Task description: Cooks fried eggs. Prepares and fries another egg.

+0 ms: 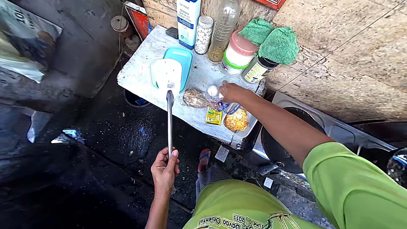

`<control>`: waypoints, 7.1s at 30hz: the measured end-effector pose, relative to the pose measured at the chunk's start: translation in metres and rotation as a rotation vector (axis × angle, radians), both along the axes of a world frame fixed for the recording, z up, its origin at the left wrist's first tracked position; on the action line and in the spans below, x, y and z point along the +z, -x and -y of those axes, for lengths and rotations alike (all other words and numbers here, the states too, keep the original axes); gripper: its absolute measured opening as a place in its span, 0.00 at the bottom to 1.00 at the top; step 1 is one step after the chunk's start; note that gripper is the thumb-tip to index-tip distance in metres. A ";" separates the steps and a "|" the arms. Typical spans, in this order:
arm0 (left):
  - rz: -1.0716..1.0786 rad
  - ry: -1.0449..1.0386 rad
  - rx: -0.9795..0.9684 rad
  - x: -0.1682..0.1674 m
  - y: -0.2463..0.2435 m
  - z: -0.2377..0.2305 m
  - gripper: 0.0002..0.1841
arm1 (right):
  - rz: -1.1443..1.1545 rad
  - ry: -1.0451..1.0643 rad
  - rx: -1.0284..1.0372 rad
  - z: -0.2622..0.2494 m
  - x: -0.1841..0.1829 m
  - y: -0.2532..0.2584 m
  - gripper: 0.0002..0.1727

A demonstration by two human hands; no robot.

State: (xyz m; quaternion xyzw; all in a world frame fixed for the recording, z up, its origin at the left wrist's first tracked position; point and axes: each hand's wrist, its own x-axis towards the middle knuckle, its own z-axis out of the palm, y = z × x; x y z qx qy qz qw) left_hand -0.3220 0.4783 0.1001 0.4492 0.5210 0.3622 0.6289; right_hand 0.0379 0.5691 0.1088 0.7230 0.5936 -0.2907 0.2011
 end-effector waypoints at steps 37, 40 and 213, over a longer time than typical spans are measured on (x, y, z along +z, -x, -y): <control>0.160 -0.487 -1.010 0.053 -0.191 0.135 0.17 | -1.418 -1.390 -1.771 0.408 0.103 0.020 0.22; 0.163 -0.525 -1.118 0.058 -0.219 0.203 0.20 | -1.444 -1.541 -1.754 0.473 0.094 0.019 0.20; -0.241 -0.052 -1.442 0.091 -0.569 0.534 0.15 | -0.953 -0.761 -1.536 0.804 0.090 -0.267 0.13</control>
